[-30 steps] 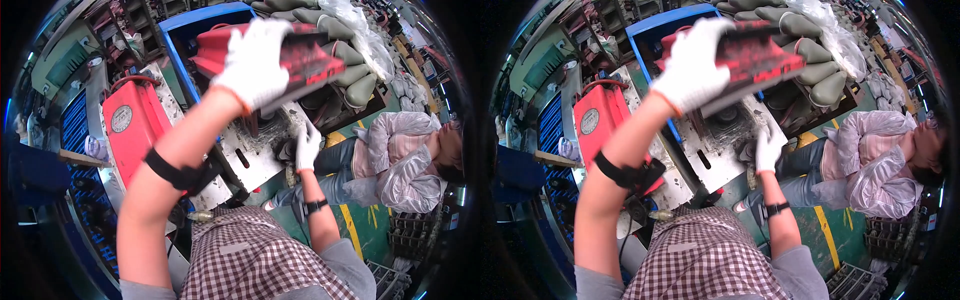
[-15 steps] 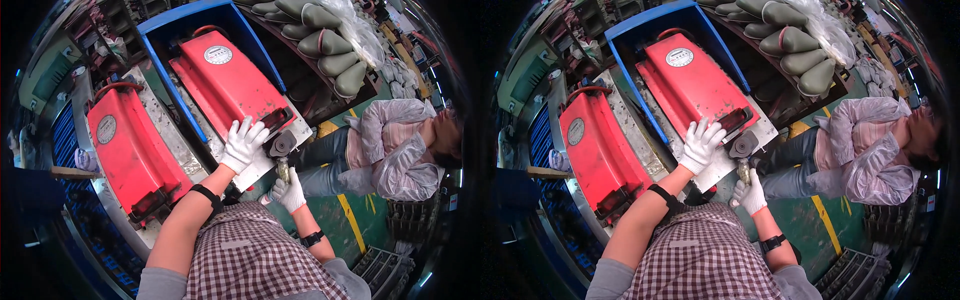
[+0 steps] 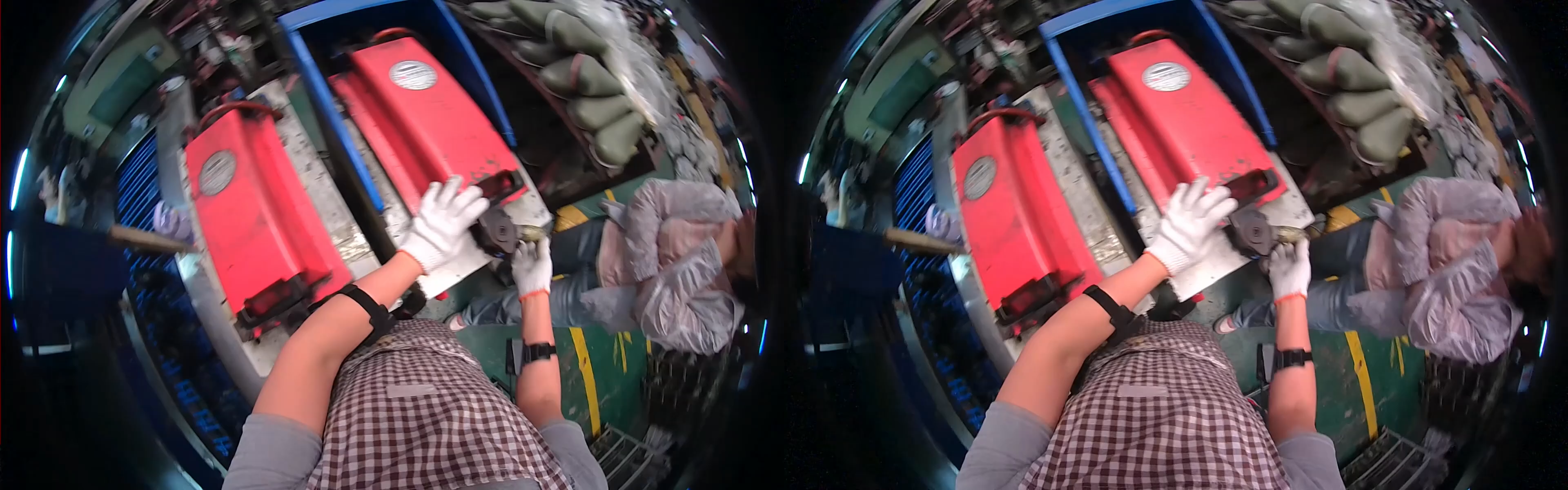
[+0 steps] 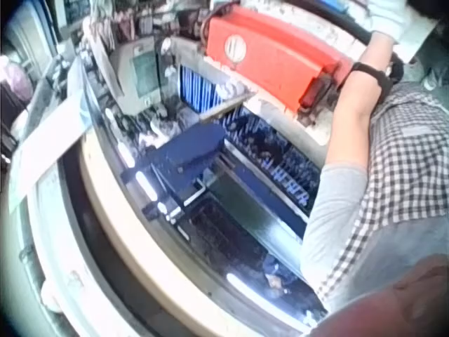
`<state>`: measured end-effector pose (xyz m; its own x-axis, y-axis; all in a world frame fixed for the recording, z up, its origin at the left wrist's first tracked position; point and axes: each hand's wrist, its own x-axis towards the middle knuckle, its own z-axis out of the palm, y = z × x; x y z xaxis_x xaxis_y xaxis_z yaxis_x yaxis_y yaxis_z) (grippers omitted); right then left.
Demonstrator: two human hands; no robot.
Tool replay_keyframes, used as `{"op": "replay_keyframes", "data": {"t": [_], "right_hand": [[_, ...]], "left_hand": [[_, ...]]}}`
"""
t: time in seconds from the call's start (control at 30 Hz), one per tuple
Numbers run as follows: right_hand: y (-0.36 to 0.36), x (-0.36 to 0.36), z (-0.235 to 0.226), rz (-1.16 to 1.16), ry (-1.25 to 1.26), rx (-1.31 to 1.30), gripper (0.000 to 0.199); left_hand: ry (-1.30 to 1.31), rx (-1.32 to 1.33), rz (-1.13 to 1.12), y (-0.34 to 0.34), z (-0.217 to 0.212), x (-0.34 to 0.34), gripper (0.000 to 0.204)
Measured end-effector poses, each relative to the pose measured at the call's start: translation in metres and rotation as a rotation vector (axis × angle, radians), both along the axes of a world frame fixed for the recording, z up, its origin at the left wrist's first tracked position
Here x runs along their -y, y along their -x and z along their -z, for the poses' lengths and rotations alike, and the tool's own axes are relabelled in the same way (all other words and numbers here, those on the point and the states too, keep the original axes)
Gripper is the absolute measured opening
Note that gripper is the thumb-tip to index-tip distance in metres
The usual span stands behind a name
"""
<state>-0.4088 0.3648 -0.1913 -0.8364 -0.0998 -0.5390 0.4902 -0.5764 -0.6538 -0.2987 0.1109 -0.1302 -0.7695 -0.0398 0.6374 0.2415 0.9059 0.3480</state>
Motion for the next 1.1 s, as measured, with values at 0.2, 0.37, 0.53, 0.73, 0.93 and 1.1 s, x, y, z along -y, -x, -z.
{"op": "replay_keyframes", "data": {"t": [0.2, 0.37, 0.53, 0.73, 0.93, 1.1], "right_hand": [[-0.102, 0.031, -0.018, -0.657, -0.337, -0.015, 0.024], [-0.157, 0.099, -0.055, -1.432, -0.386, -0.441, 0.027], [-0.218, 0.168, -0.070, -1.846, -0.539, -1.054, 0.049], [-0.254, 0.188, -0.068, -1.898, -0.793, -1.091, 0.058], [-0.257, 0.196, -0.065, -2.029, -0.695, -0.421, 0.059], [-0.269, 0.189, -0.066, -1.817, -0.925, -0.900, 0.060]], "left_hand": [[-0.347, 0.387, 0.055, -0.100, -0.054, 0.037, 0.054], [-0.445, 0.392, -0.301, -0.223, -0.092, 0.085, 0.012], [-0.313, 0.627, -0.608, -0.290, -0.092, 0.086, 0.020], [-0.057, 0.791, -0.589, -0.283, -0.061, 0.089, 0.047], [-0.097, 0.825, -0.588, -0.282, -0.060, 0.090, 0.048], [-0.101, 0.802, -0.601, -0.284, -0.059, 0.087, 0.048]]}}
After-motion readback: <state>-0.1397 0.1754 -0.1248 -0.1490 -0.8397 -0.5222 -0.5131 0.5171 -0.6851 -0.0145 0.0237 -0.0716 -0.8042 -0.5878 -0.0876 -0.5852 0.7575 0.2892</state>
